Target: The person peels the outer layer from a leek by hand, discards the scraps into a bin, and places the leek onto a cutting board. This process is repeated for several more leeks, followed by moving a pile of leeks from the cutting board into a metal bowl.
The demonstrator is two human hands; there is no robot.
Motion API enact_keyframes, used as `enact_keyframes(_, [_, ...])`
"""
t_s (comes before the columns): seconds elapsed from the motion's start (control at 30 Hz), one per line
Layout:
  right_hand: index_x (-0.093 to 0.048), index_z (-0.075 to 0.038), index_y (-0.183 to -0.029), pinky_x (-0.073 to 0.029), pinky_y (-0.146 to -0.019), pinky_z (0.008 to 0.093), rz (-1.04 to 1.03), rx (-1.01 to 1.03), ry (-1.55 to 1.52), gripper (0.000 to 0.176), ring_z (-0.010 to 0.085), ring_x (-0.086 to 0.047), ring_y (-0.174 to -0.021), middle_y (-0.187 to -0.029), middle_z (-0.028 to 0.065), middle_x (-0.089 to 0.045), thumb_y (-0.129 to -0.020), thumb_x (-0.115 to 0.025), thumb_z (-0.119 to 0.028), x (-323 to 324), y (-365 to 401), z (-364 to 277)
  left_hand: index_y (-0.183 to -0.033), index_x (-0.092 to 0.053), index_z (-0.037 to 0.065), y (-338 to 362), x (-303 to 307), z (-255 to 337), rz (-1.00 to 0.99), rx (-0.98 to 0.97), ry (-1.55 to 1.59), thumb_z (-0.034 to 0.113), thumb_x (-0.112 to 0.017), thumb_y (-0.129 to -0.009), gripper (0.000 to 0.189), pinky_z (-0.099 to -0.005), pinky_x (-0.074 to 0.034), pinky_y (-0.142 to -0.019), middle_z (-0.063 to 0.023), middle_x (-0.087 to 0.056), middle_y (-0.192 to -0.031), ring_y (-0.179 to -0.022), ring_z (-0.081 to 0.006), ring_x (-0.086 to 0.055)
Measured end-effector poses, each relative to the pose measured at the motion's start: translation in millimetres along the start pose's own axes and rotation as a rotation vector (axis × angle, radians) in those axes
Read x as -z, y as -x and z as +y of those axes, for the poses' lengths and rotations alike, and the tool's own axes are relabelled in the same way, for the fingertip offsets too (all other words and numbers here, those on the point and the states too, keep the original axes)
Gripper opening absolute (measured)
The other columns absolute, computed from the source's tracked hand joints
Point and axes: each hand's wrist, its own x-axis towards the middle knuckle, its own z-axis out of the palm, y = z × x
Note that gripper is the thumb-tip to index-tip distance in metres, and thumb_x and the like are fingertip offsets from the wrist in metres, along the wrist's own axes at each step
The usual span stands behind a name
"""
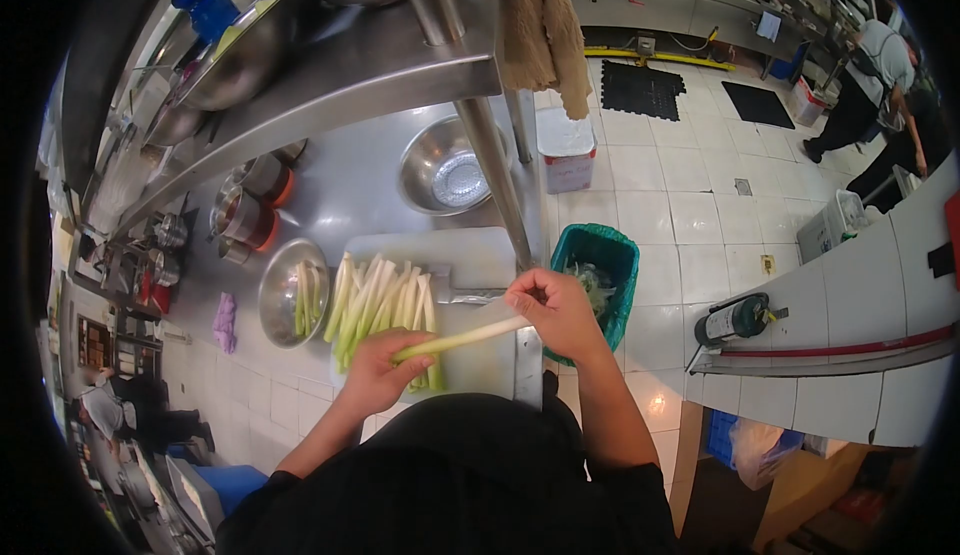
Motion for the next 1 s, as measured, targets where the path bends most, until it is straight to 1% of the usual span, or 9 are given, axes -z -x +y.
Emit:
enact_keyframes(0.07, [-0.057, -0.001, -0.08, -0.038, -0.056, 0.0184, 0.034, 0.017, -0.022, 0.007, 0.0034, -0.045, -0.062, -0.07, -0.0025, -0.054, -0.082, -0.061, -0.006, -1, -3, 5, -0.099, -0.064, 0.003, -2, 2, 0, 0.128, -0.26, -0.246, 0.006, -0.067, -0.075, 0.024, -0.0262, -0.043, -0.059, -0.0059, -0.057, -0.072, -0.064, -0.0165, -0.053])
enact_keyframes(0.27, [-0.055, -0.001, -0.084, -0.039, -0.057, 0.0188, 0.209, 0.076, -0.114, 0.007, 0.0037, -0.046, -0.063, -0.071, -0.0019, -0.053, -0.085, -0.058, -0.007, -5, -8, 9, -0.102, -0.063, 0.001, -6, -2, -3, 0.265, -0.442, -0.286, 0.004, -0.066, -0.076, 0.026, -0.0242, -0.044, -0.062, -0.0053, -0.059, -0.081, -0.072, -0.0149, -0.055])
enact_keyframes(0.3, [-0.054, -0.001, -0.085, -0.038, -0.057, 0.0189, 0.264, 0.112, -0.102, 0.007, 0.0039, -0.046, -0.063, -0.072, -0.0017, -0.053, -0.086, -0.057, -0.007, -8, -9, 10, -0.102, -0.063, 0.001, -5, -4, -4, 0.264, -0.442, -0.286, 0.004, -0.066, -0.076, 0.026, -0.0242, -0.044, -0.062, -0.0053, -0.059, -0.081, -0.072, -0.0149, -0.055])
enact_keyframes(0.37, [-0.053, -0.003, -0.085, -0.038, -0.057, 0.0184, 0.306, 0.163, -0.103, 0.008, 0.0039, -0.045, -0.063, -0.073, -0.0016, -0.051, -0.087, -0.057, -0.01, -15, -8, 10, -0.105, -0.06, 0.0, -2, -8, -5, 0.089, -0.035, 0.369, 0.006, -0.064, -0.08, 0.026, -0.0226, -0.045, -0.066, -0.0033, -0.06, -0.084, -0.075, -0.0107, -0.055])
enact_keyframes(0.47, [-0.051, -0.004, -0.086, -0.038, -0.056, 0.0183, 0.411, 0.278, -0.138, 0.011, 0.0046, -0.044, -0.061, -0.073, -0.0007, -0.05, -0.089, -0.056, -0.013, -16, -13, 19, -0.106, -0.058, -0.001, -4, -9, -14, -0.044, 0.159, 0.511, 0.009, -0.063, -0.083, 0.026, -0.0223, -0.044, -0.07, -0.0024, -0.061, -0.087, -0.078, -0.0084, -0.054])
enact_keyframes(0.63, [-0.05, -0.003, -0.087, -0.041, -0.049, 0.0195, 0.603, 0.256, -0.329, 0.014, 0.0061, -0.045, -0.054, -0.073, 0.0013, -0.051, -0.089, -0.056, -0.016, 2, -23, 21, -0.103, -0.059, -0.001, -2, -12, -16, 0.21, -0.046, 0.205, 0.006, -0.063, -0.082, 0.023, -0.0224, -0.044, -0.072, -0.0057, -0.061, -0.089, -0.08, -0.0115, -0.056])
enact_keyframes(0.87, [-0.058, -0.002, -0.09, -0.044, -0.05, 0.0222, 0.669, 0.106, -0.017, 0.009, 0.0101, -0.052, -0.054, -0.071, 0.0047, -0.058, -0.085, -0.057, -0.01, 43, -26, 61, -0.095, -0.063, -0.001, -6, -8, -19, 0.341, -0.31, 0.087, 0.0, -0.065, -0.077, 0.018, -0.0266, -0.045, -0.074, -0.0099, -0.061, -0.089, -0.083, -0.019, -0.058])
enact_keyframes(0.93, [-0.064, -0.003, -0.096, -0.049, -0.059, 0.0257, 0.557, -0.007, 0.649, 0.017, 0.0167, -0.061, -0.065, -0.085, 0.0099, -0.065, -0.081, -0.059, -0.01, 46, -21, 68, -0.095, -0.063, 0.0, -7, -9, -19, 0.348, -0.339, 0.057, 0.0, -0.065, -0.077, 0.019, -0.0274, -0.046, -0.074, -0.0103, -0.061, -0.088, -0.083, -0.0197, -0.059])
enact_keyframes(1.0, [-0.064, -0.004, -0.099, -0.05, -0.063, 0.0267, 0.518, 0.039, 0.673, 0.021, 0.0187, -0.062, -0.071, -0.091, 0.011, -0.065, -0.079, -0.06, -0.011, 43, -19, 74, -0.095, -0.063, 0.0, -7, -9, -19, 0.35, -0.366, 0.025, 0.0, -0.066, -0.076, 0.019, -0.0282, -0.047, -0.073, -0.0107, -0.061, -0.088, -0.083, -0.0205, -0.06])
